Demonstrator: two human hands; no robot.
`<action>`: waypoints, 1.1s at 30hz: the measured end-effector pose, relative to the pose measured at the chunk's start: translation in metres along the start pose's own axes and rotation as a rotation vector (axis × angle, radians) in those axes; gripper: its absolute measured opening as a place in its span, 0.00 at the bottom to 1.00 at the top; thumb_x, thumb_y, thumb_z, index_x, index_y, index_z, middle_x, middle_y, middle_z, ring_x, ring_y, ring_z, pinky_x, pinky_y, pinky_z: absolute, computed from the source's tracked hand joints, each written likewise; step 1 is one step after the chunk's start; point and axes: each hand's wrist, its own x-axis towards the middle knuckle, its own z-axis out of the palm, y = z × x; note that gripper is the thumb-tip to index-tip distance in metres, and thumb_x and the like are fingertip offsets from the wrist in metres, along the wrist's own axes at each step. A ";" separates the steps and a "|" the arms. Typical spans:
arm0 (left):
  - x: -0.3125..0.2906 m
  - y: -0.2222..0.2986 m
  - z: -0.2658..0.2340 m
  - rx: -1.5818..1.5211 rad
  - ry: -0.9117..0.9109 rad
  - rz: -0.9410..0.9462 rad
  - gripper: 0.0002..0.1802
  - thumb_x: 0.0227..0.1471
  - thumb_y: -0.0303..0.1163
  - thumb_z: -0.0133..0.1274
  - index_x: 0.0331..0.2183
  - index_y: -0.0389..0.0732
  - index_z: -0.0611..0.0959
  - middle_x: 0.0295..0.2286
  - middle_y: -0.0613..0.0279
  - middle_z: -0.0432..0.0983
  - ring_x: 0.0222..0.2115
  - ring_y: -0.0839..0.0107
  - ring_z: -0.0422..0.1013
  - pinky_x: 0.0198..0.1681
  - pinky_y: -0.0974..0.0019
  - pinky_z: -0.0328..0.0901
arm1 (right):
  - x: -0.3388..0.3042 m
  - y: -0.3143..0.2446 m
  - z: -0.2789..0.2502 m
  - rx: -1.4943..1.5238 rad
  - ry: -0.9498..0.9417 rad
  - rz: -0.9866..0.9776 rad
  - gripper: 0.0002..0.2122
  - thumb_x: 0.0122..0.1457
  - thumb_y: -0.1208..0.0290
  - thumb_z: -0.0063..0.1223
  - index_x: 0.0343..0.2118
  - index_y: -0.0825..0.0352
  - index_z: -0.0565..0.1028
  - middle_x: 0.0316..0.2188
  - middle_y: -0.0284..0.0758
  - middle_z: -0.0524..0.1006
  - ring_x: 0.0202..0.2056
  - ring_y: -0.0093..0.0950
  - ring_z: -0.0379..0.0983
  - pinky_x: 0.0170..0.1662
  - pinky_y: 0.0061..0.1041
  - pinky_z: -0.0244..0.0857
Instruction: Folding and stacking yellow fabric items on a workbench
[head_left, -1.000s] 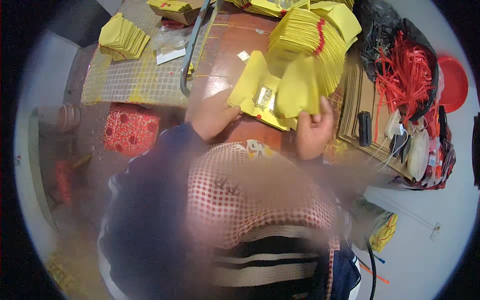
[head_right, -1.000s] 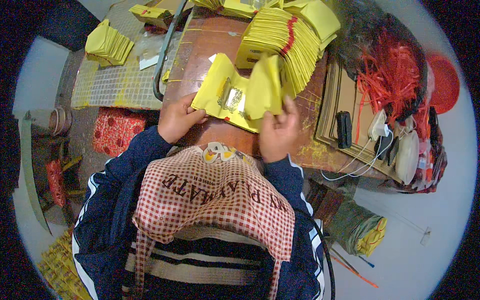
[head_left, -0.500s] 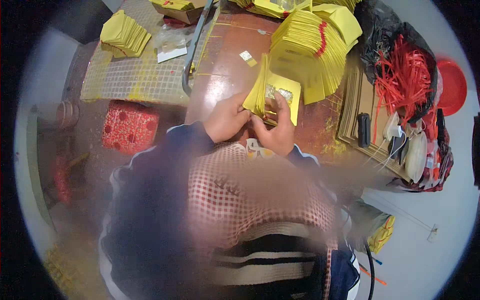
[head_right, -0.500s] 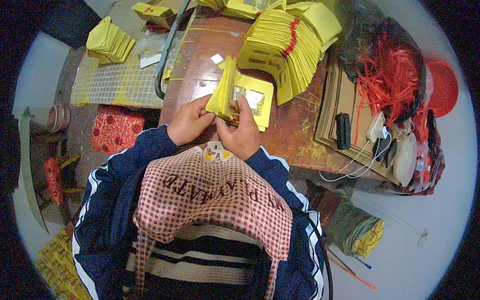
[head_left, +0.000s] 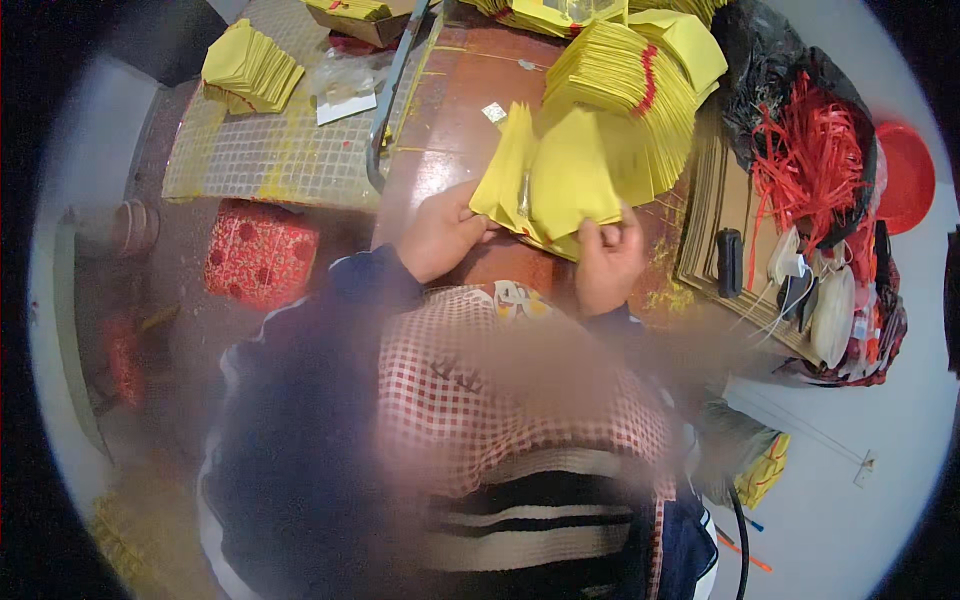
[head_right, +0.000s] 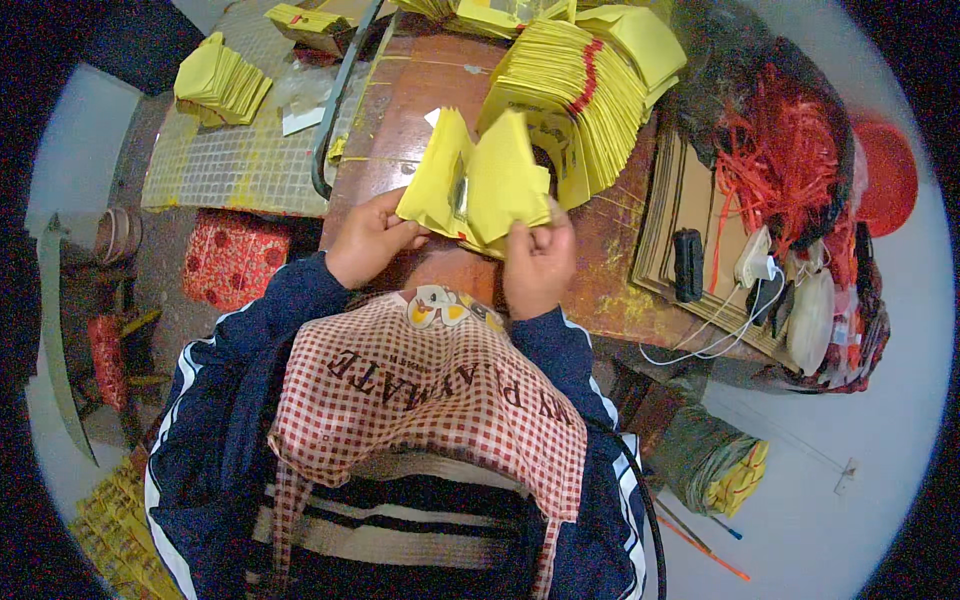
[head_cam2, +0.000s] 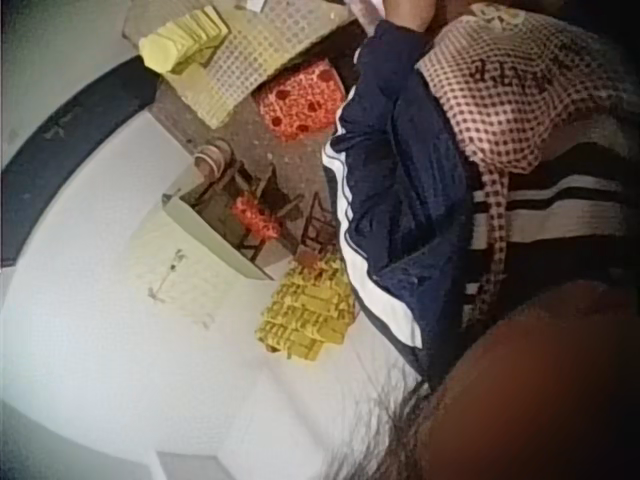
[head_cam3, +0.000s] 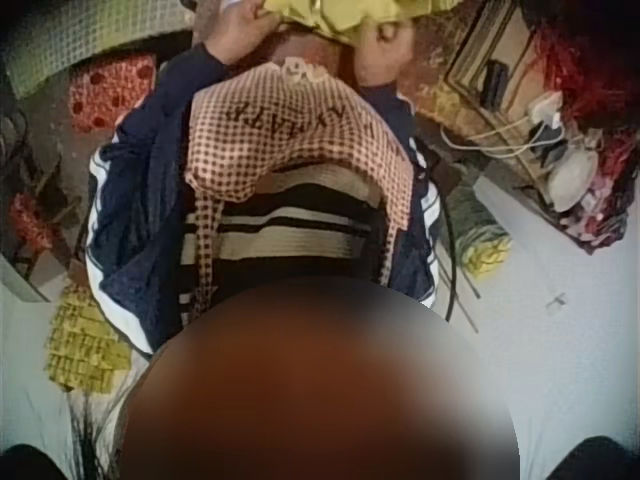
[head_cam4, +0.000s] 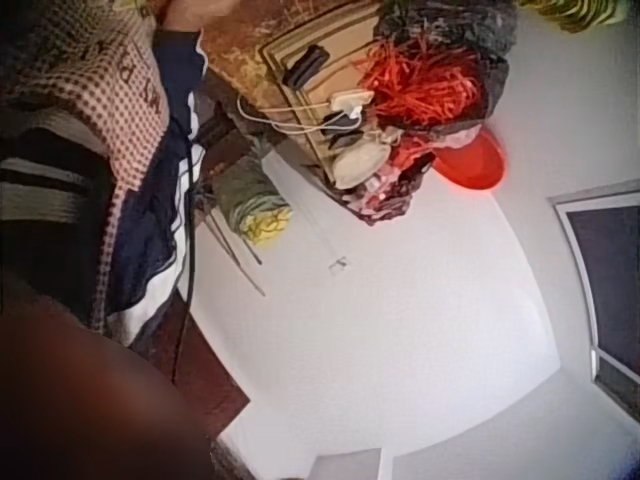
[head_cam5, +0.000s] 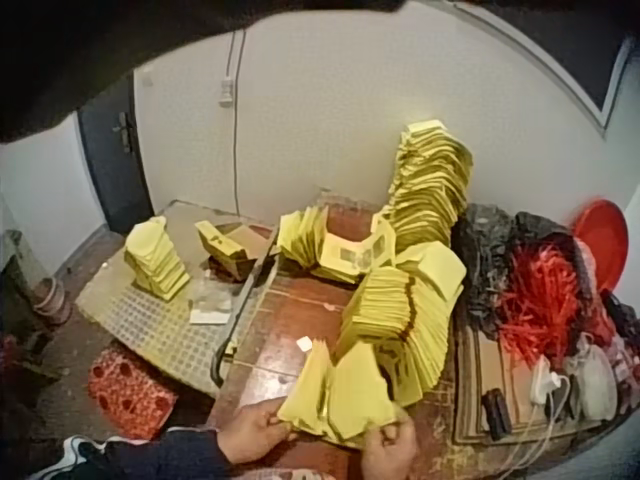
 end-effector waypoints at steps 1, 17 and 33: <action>0.000 -0.003 -0.004 -0.011 0.023 -0.010 0.24 0.51 0.18 0.44 0.51 0.33 0.66 0.39 0.61 0.73 0.35 0.79 0.71 0.39 0.77 0.67 | 0.003 -0.003 -0.007 0.000 0.044 -0.015 0.19 0.53 0.85 0.45 0.50 0.74 0.60 0.38 0.38 0.72 0.37 0.22 0.70 0.40 0.19 0.66; -0.006 0.006 0.010 0.100 -0.047 -0.084 0.23 0.51 0.20 0.42 0.51 0.33 0.66 0.36 0.62 0.74 0.34 0.79 0.71 0.38 0.77 0.68 | -0.011 0.004 0.026 -0.482 -0.213 -0.136 0.26 0.52 0.78 0.50 0.54 0.72 0.57 0.36 0.43 0.75 0.36 0.28 0.73 0.39 0.23 0.66; -0.012 -0.004 -0.028 -0.036 0.030 -0.113 0.21 0.50 0.20 0.47 0.48 0.33 0.69 0.38 0.61 0.74 0.36 0.76 0.72 0.38 0.77 0.67 | 0.009 -0.022 -0.011 -0.011 0.126 -0.193 0.23 0.51 0.85 0.46 0.52 0.74 0.58 0.41 0.45 0.71 0.41 0.27 0.71 0.42 0.24 0.67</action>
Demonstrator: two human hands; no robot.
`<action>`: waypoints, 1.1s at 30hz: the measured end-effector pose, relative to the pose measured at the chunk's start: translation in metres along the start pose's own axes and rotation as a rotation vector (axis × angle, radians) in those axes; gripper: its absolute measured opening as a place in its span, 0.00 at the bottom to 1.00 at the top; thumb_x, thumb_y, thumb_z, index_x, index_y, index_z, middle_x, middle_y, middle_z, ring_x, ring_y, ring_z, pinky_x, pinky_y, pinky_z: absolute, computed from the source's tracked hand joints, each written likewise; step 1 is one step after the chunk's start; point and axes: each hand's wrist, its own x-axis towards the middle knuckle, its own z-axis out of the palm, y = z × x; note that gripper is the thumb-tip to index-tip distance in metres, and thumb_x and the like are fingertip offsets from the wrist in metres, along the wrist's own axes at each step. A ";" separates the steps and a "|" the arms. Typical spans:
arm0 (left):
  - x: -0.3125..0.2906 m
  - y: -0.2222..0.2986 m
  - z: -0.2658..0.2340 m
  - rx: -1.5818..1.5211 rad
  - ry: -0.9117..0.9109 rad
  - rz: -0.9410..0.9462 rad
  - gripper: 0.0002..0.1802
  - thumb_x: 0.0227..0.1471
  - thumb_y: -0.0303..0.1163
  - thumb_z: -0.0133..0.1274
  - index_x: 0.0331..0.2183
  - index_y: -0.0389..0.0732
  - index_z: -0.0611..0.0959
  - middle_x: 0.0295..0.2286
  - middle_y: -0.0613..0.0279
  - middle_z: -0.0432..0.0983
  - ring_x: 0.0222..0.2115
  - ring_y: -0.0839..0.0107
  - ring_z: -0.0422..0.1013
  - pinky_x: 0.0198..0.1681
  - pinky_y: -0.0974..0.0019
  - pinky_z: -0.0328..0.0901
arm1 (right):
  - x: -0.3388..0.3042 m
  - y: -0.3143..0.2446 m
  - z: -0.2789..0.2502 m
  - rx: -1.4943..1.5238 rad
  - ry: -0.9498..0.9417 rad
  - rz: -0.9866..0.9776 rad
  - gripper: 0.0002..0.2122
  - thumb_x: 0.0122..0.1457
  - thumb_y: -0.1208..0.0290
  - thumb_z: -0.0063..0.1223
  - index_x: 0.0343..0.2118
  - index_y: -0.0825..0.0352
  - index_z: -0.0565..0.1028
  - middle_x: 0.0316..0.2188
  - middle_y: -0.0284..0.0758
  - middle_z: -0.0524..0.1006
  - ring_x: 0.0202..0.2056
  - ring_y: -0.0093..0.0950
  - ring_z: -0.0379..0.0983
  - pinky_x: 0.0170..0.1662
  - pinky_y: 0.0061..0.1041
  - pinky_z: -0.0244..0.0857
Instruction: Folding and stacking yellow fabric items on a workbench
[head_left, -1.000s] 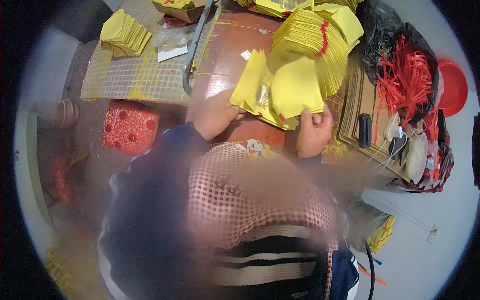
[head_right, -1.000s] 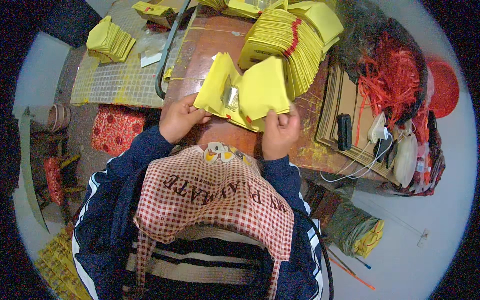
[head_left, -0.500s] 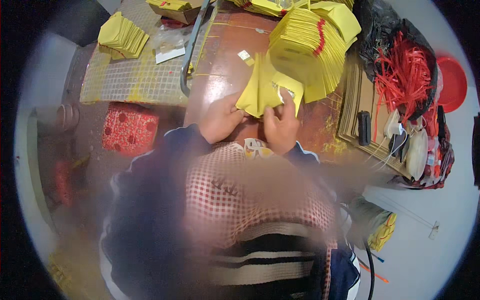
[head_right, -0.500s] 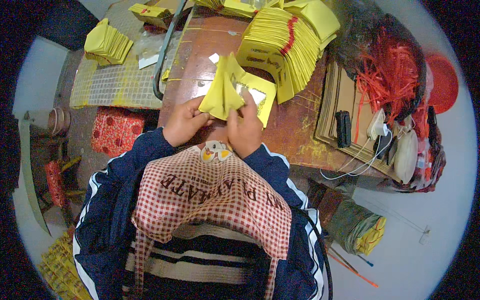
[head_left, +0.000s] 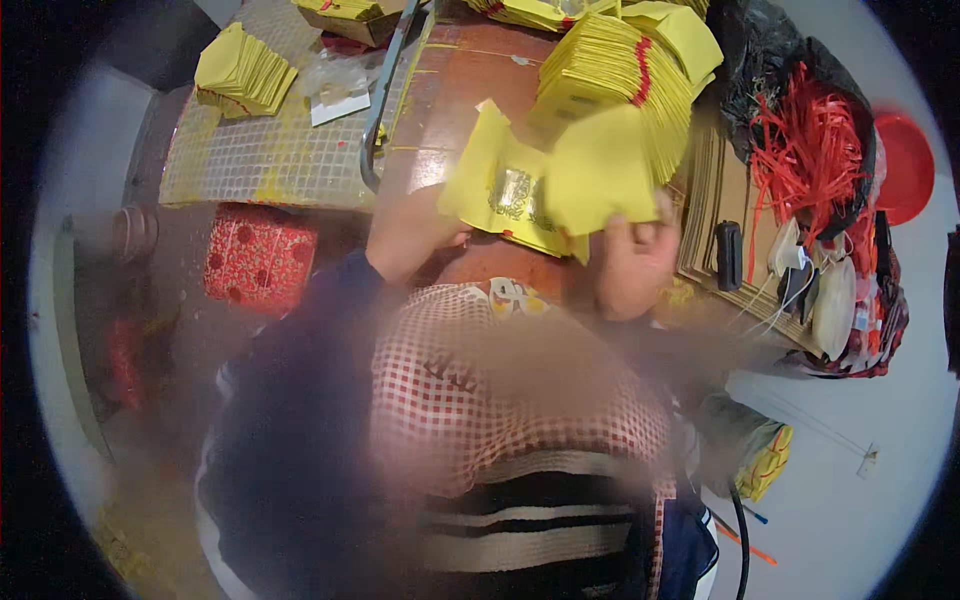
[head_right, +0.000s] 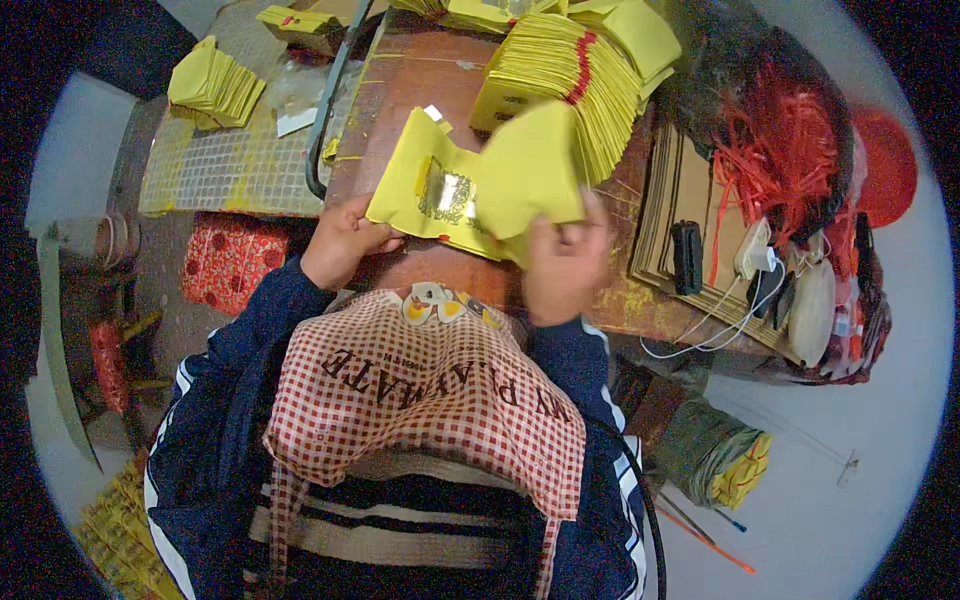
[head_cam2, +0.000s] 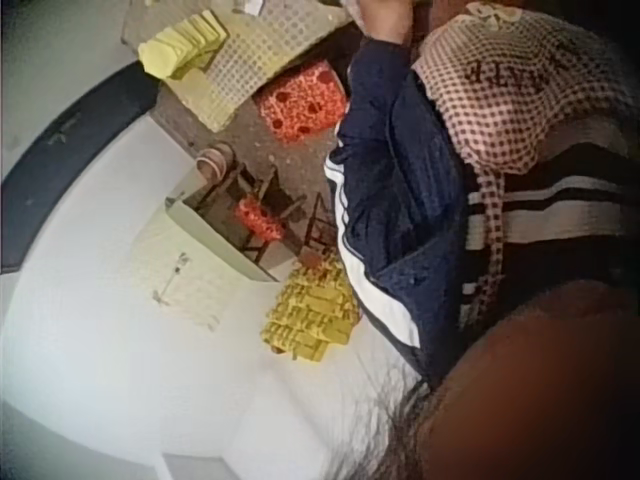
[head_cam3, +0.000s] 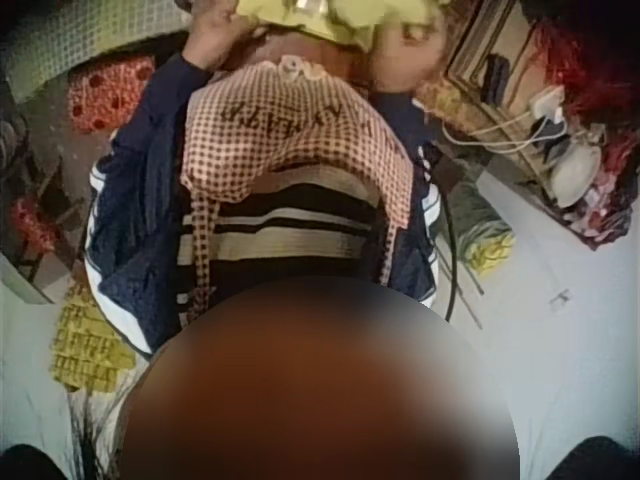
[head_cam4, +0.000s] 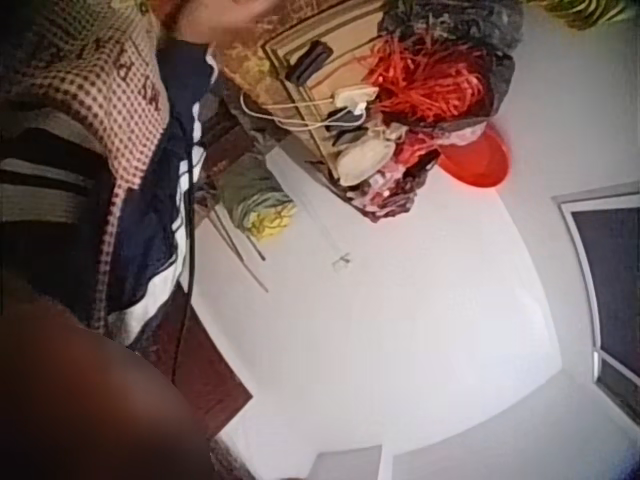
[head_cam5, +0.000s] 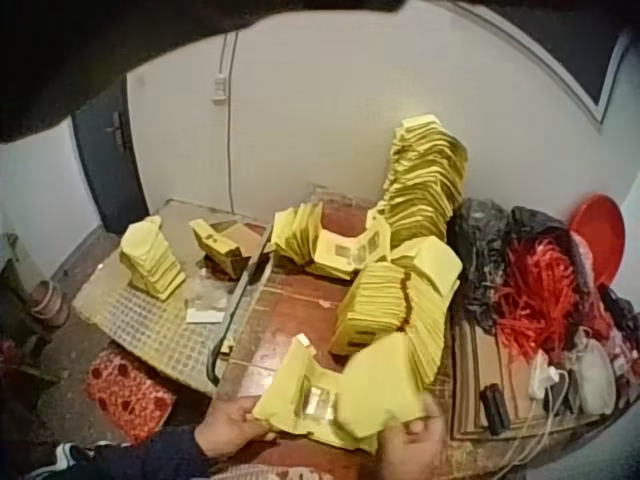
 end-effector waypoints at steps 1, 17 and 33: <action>-0.001 0.004 0.004 0.059 -0.027 0.034 0.22 0.50 0.20 0.47 0.49 0.33 0.68 0.38 0.61 0.74 0.36 0.76 0.72 0.38 0.76 0.67 | -0.007 -0.007 0.014 -0.163 -0.108 0.060 0.23 0.51 0.85 0.46 0.52 0.73 0.58 0.39 0.44 0.73 0.37 0.26 0.72 0.36 0.23 0.69; 0.022 -0.017 -0.015 -0.236 0.116 0.071 0.20 0.49 0.21 0.48 0.47 0.30 0.69 0.40 0.57 0.72 0.38 0.71 0.71 0.43 0.69 0.65 | -0.007 0.027 0.003 -0.198 -0.042 0.285 0.27 0.45 0.78 0.57 0.50 0.75 0.61 0.44 0.42 0.68 0.49 0.28 0.62 0.48 0.27 0.61; 0.017 -0.026 -0.022 0.507 0.054 0.426 0.25 0.45 0.27 0.55 0.47 0.33 0.70 0.43 0.57 0.71 0.45 0.70 0.66 0.50 0.66 0.59 | -0.028 0.032 0.005 -0.408 -0.506 -0.007 0.36 0.47 0.83 0.51 0.59 0.69 0.47 0.50 0.45 0.66 0.50 0.34 0.66 0.52 0.26 0.58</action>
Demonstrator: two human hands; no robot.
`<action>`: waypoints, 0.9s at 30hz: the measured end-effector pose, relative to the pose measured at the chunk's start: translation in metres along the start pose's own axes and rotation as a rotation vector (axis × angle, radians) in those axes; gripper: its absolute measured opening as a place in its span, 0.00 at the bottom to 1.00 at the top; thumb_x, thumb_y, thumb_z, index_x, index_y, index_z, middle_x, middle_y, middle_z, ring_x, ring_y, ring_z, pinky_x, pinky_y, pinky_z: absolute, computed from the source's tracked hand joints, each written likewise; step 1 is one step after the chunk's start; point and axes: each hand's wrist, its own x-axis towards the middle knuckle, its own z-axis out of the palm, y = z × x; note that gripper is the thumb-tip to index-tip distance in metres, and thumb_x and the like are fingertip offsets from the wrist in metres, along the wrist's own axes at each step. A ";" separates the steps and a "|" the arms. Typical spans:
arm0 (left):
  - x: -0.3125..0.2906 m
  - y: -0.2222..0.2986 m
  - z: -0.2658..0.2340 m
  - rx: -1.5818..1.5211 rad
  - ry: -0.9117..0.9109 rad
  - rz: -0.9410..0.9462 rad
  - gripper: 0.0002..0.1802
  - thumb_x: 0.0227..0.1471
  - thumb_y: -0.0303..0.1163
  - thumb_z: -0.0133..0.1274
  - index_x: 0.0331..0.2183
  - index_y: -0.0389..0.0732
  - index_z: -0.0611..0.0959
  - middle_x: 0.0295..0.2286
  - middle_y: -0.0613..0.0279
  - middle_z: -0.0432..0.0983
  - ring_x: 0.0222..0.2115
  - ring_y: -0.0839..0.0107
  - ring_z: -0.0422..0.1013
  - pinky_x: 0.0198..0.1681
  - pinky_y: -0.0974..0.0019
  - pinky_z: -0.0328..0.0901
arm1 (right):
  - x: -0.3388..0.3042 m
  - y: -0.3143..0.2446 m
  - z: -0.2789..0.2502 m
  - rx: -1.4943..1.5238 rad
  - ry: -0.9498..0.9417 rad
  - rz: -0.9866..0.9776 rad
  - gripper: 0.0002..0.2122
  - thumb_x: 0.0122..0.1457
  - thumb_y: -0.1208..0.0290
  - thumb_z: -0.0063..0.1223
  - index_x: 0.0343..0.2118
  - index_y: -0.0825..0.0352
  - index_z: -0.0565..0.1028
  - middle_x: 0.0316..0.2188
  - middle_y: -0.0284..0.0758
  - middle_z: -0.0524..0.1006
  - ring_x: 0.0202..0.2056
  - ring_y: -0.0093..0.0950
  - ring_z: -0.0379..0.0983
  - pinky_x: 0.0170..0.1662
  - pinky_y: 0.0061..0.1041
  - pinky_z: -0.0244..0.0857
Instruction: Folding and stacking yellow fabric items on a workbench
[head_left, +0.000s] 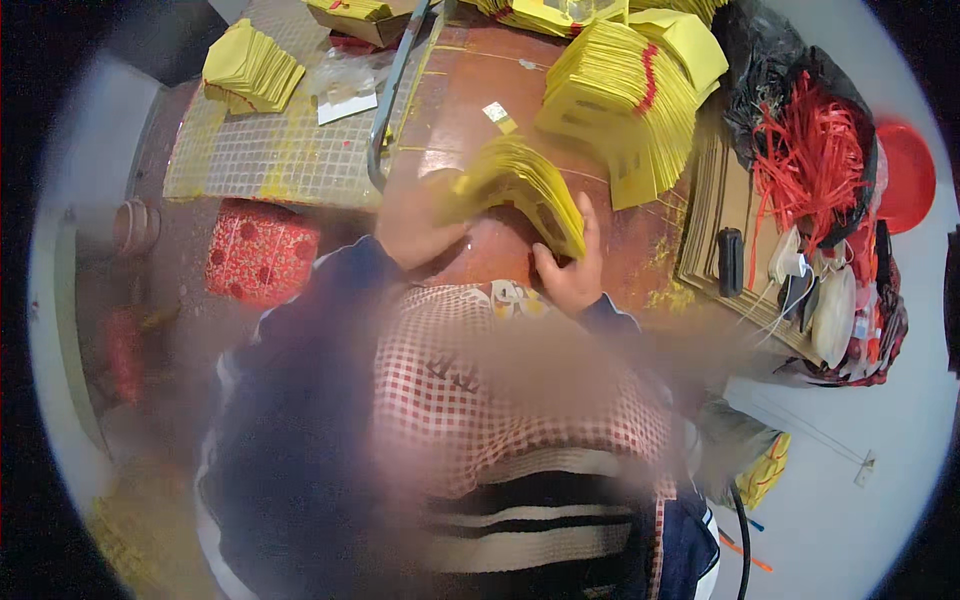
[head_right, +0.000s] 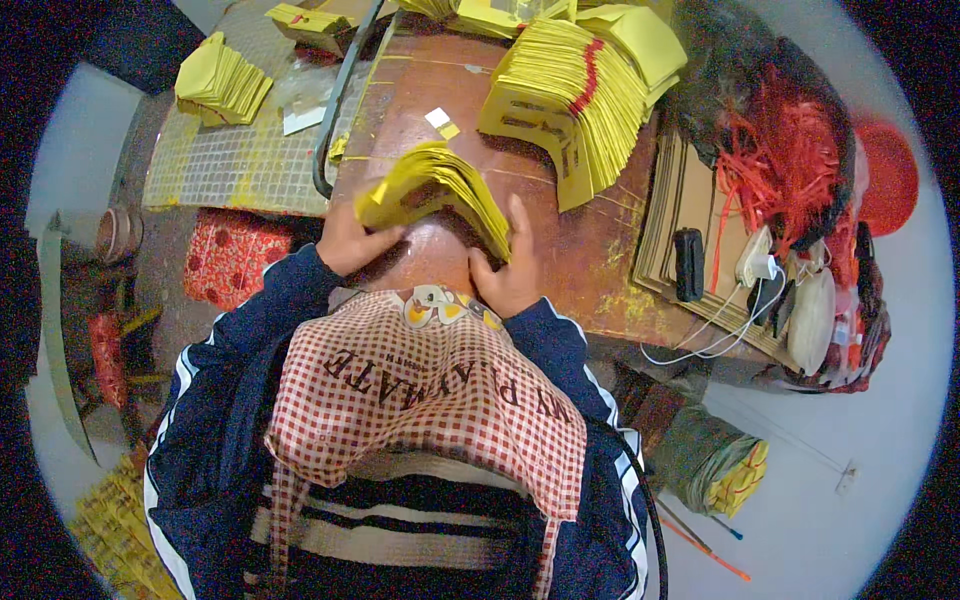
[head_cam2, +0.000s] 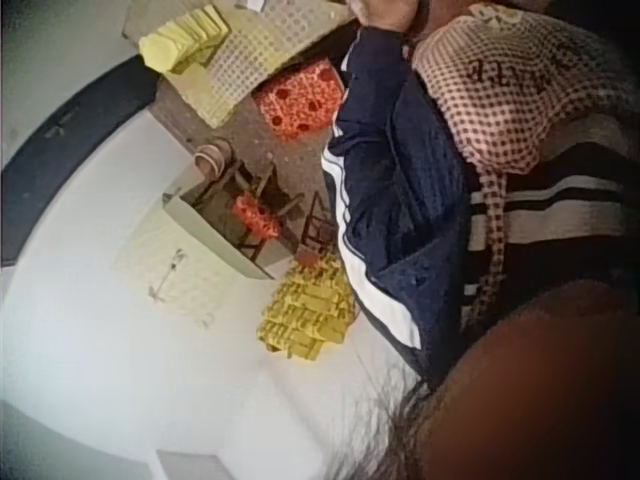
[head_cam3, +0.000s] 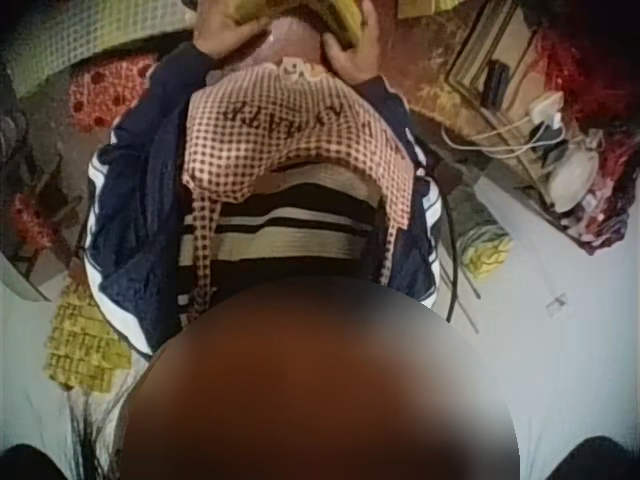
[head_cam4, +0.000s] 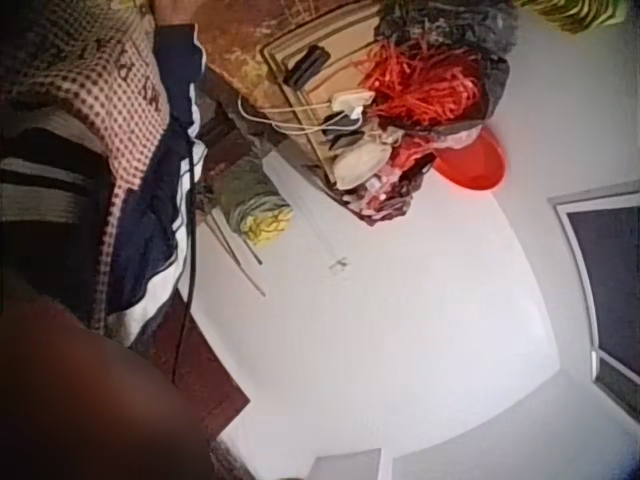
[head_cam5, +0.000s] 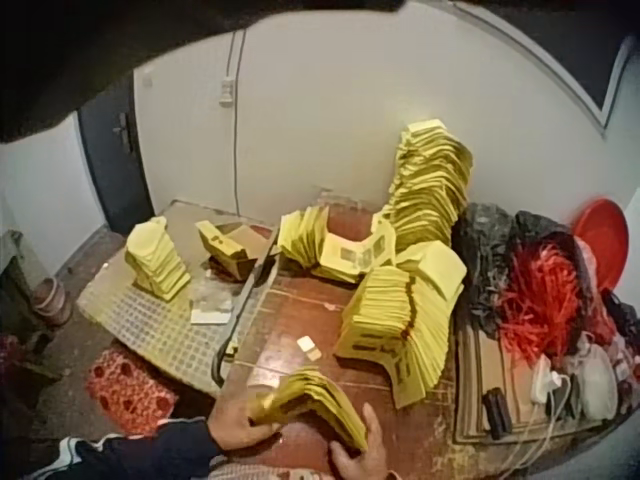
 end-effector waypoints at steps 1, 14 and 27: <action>0.001 0.001 0.002 0.304 0.020 0.075 0.24 0.45 0.27 0.55 0.46 0.34 0.71 0.41 0.58 0.72 0.43 0.71 0.68 0.48 0.66 0.61 | 0.001 0.010 0.004 -0.127 0.028 -0.067 0.34 0.48 0.82 0.50 0.59 0.70 0.48 0.50 0.46 0.65 0.51 0.35 0.65 0.52 0.26 0.57; 0.016 -0.011 0.007 0.221 0.094 -0.137 0.16 0.45 0.33 0.49 0.38 0.40 0.77 0.31 0.52 0.74 0.32 0.55 0.69 0.37 0.58 0.64 | 0.013 0.000 0.004 0.002 0.082 0.195 0.33 0.50 0.80 0.42 0.58 0.79 0.43 0.52 0.48 0.58 0.51 0.34 0.60 0.54 0.28 0.53; -0.002 0.035 0.004 0.175 0.098 0.066 0.17 0.45 0.22 0.55 0.41 0.33 0.75 0.36 0.57 0.75 0.38 0.69 0.71 0.43 0.68 0.64 | 0.000 0.012 0.002 -0.174 0.053 -0.076 0.31 0.48 0.81 0.47 0.58 0.73 0.52 0.51 0.51 0.65 0.51 0.40 0.65 0.51 0.28 0.60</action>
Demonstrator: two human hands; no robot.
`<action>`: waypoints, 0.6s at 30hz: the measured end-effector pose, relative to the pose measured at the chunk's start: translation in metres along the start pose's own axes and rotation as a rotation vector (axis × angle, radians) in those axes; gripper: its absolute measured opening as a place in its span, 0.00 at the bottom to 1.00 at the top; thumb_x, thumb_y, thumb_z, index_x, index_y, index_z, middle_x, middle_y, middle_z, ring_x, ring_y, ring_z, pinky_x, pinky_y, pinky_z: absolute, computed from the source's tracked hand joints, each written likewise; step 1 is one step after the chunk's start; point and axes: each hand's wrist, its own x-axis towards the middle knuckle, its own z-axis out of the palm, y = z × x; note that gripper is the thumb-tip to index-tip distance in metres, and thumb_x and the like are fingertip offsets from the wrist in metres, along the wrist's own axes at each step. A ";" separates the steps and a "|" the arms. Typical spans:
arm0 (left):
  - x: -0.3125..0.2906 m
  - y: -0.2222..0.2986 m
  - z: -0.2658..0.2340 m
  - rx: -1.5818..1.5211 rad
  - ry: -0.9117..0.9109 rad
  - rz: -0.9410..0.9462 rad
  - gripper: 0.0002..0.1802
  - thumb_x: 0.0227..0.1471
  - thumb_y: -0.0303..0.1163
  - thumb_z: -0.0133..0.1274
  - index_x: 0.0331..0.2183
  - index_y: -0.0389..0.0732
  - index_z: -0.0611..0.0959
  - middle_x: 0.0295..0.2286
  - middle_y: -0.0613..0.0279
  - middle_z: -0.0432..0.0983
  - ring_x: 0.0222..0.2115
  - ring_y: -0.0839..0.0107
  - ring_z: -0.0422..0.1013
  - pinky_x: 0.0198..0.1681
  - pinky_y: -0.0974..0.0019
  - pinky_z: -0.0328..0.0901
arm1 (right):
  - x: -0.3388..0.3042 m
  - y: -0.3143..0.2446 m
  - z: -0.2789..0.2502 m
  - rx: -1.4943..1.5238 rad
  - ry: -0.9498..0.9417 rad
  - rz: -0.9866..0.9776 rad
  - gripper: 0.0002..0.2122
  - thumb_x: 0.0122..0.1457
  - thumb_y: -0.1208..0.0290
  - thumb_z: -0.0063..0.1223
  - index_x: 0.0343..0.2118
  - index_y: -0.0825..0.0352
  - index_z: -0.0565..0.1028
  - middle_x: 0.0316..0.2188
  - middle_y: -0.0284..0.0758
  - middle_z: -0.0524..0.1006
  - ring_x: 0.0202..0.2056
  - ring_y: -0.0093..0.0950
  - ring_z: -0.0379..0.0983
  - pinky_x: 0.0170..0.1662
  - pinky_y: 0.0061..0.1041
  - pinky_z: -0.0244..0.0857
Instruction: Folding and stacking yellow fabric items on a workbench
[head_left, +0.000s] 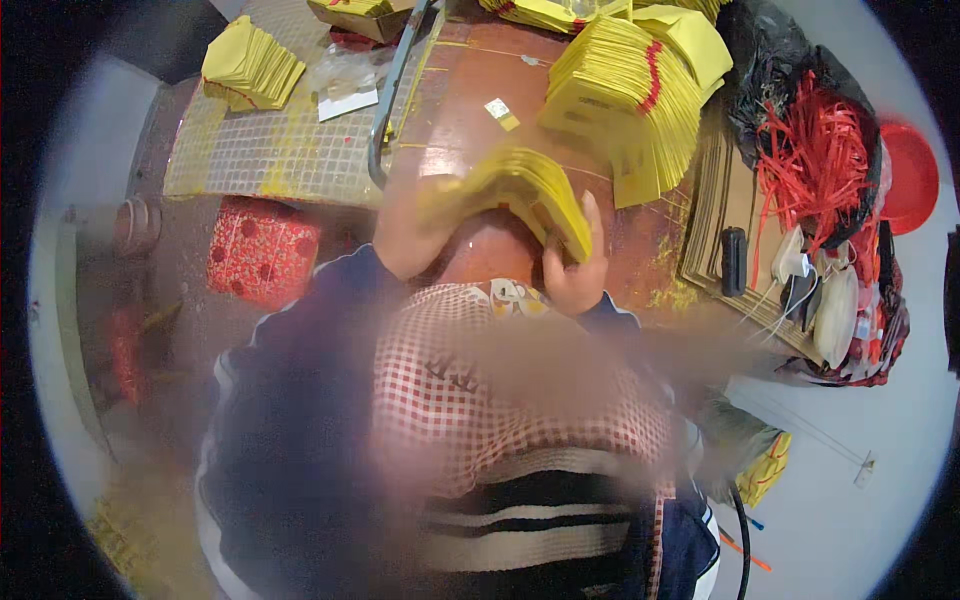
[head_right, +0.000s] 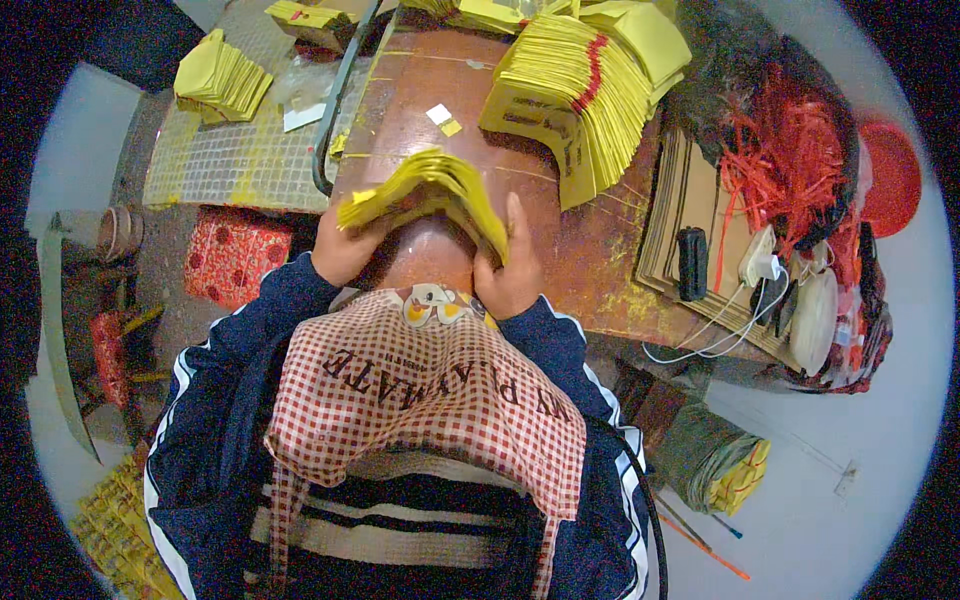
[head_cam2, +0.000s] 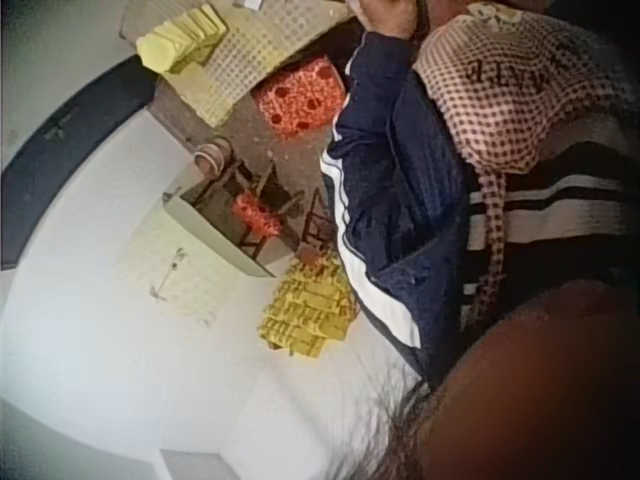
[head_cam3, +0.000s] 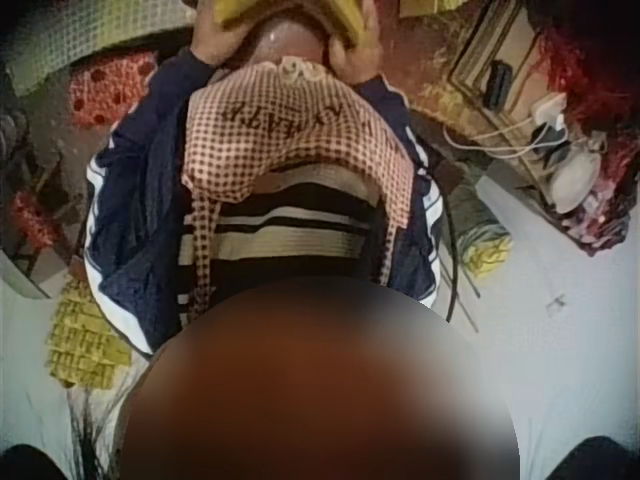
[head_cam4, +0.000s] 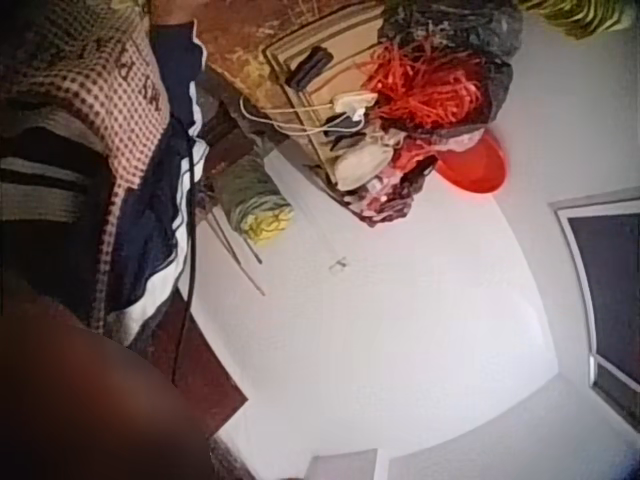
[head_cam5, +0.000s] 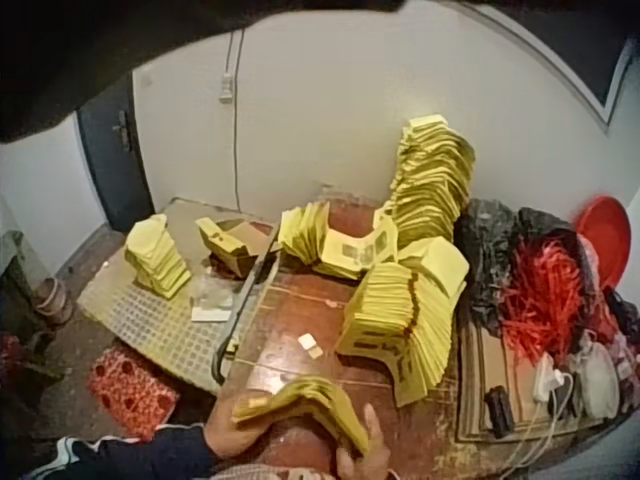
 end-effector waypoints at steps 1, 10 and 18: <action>0.001 0.002 0.000 -0.068 0.014 0.069 0.18 0.46 0.23 0.55 0.42 0.34 0.74 0.37 0.56 0.75 0.37 0.69 0.71 0.43 0.68 0.64 | 0.000 0.002 -0.001 0.013 -0.004 -0.030 0.31 0.48 0.80 0.47 0.58 0.72 0.53 0.50 0.51 0.65 0.50 0.41 0.66 0.50 0.28 0.61; -0.011 -0.045 0.011 0.108 0.286 -0.059 0.19 0.48 0.25 0.52 0.44 0.34 0.73 0.37 0.55 0.75 0.38 0.70 0.71 0.42 0.68 0.65 | 0.008 -0.008 0.012 0.126 -0.019 0.263 0.32 0.48 0.79 0.46 0.58 0.72 0.48 0.45 0.51 0.69 0.46 0.39 0.69 0.46 0.31 0.64; 0.038 -0.019 -0.030 -0.282 0.252 -0.277 0.19 0.47 0.23 0.52 0.44 0.33 0.72 0.35 0.63 0.74 0.34 0.76 0.70 0.39 0.71 0.65 | 0.001 -0.015 -0.013 0.660 0.154 0.375 0.28 0.55 0.80 0.43 0.58 0.74 0.47 0.45 0.45 0.69 0.42 0.29 0.69 0.47 0.25 0.62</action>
